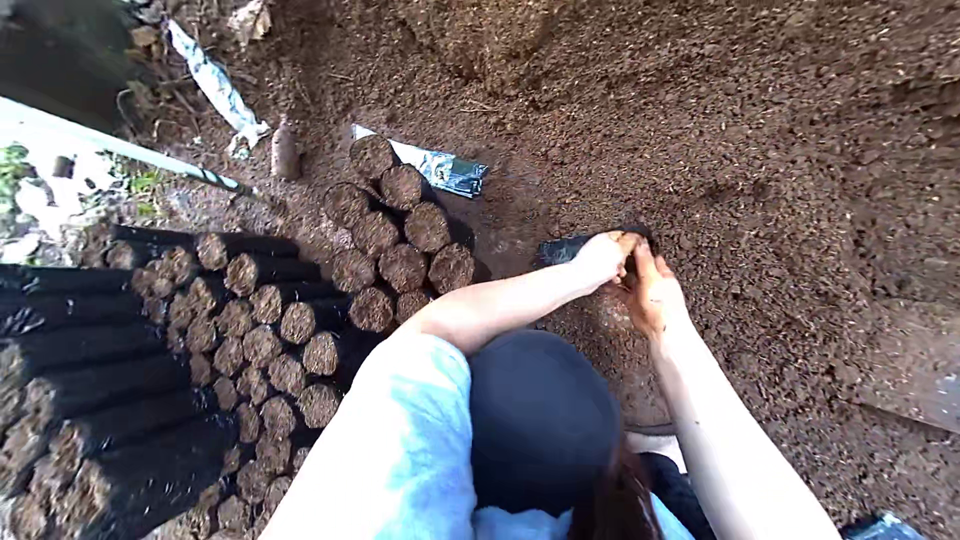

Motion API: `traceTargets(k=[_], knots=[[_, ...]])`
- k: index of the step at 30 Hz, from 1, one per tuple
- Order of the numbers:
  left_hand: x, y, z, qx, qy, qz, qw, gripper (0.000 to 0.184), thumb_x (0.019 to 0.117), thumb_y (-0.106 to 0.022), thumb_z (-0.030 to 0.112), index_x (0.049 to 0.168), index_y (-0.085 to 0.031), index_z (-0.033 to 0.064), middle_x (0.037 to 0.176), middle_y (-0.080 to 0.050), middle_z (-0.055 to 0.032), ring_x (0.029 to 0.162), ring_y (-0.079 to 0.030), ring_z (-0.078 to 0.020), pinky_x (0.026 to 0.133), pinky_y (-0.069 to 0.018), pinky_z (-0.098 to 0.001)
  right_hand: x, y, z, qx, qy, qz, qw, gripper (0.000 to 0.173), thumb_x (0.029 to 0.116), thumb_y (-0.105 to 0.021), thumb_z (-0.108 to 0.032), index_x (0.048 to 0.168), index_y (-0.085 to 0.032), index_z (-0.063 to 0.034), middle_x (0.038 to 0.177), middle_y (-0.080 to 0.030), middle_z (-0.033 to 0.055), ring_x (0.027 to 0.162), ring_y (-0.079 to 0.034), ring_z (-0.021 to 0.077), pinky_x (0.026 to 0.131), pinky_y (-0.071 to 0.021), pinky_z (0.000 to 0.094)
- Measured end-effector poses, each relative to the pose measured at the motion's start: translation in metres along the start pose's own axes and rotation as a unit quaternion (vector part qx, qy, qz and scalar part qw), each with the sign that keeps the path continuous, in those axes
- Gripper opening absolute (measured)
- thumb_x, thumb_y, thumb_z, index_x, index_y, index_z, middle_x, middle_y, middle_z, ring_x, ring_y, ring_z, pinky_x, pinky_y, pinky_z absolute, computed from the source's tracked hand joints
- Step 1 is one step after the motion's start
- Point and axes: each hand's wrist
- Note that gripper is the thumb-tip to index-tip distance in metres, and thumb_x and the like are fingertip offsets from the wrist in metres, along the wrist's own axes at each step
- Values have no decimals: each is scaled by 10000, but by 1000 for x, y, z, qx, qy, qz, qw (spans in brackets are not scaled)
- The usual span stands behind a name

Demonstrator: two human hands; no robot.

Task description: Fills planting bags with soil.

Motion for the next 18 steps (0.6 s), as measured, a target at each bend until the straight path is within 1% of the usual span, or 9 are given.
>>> traceTargets(k=[1,3,5,8,11,14,16,17,18], knots=[[0,-9,-5,2,15,-1,1000,360,1120,-439,254,1151,-609,-61,873,-593,-145,715,-580,-205,689,-527,-379,-4,13,5,-2,-14,22,1000,457,1088,-481,-400,1435,-458,-104,993,-664,49,797,-679,145,699,-595,339],[-2,-21,1,105,9,-33,994,338,1063,-555,214,1226,-640,-69,1113,-687,-250,1016,-689,-335,914,-560,-524,-10,41,18,-34,-37,58,997,419,1093,-481,-348,1413,-477,-77,945,-691,58,743,-688,140,630,-586,313],[-8,-44,18,230,-58,-71,969,351,1002,-630,142,1313,-627,-21,1248,-675,-235,1193,-651,-348,1014,-523,-540,-19,71,30,-58,-50,95,992,399,1107,-429,-360,1374,-479,-67,905,-665,36,674,-647,113,572,-548,281],[-5,-83,42,274,-170,-111,940,461,994,-611,57,1451,-547,78,1432,-564,-208,1242,-626,-343,1002,-551,-498,-26,115,31,-48,-38,143,988,260,1118,-379,-281,1258,-479,-86,828,-637,-2,603,-616,81,526,-532,255],[-16,-106,67,326,-235,-191,895,342,1067,-492,58,1395,-593,57,1517,-499,-187,1219,-629,-359,982,-542,-502,-28,151,23,-46,13,218,975,131,1079,-435,-138,1196,-477,-99,752,-579,-29,549,-570,58,497,-514,242],[-11,-101,74,438,-229,-159,855,313,1039,-499,8,1328,-621,5,1587,-419,-192,1138,-664,-391,894,-581,-522,-44,157,3,-160,117,227,954,388,1009,-516,-33,1348,-329,-4,873,-511,3,585,-568,25,557,-548,220],[0,-82,71,472,-168,-133,855,299,1048,-479,-5,1316,-606,-40,1584,-414,-212,1151,-656,-413,900,-580,-534,-57,154,-4,-337,179,141,913,449,988,-505,-76,1358,-326,106,1010,-543,118,717,-604,88,677,-562,286],[6,-75,69,476,-141,-127,859,301,1048,-487,-3,1326,-594,-42,1567,-419,-227,1153,-650,-422,900,-580,-539,-60,147,-6,-418,186,88,885,442,990,-486,-73,1380,-416,126,1123,-615,259,829,-652,251,763,-561,446],[10,-70,66,478,-126,-128,860,319,1050,-497,9,1356,-580,-17,1562,-413,-230,1158,-643,-424,899,-579,-539,-59,137,-6,-483,170,51,857,451,996,-463,-68,1427,-475,64,1191,-634,314,893,-674,374,792,-540,571]])
Point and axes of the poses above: each hand's wrist, its own x-axis towards the middle knuckle, its own y-axis out of the back of the hand, z = x × y
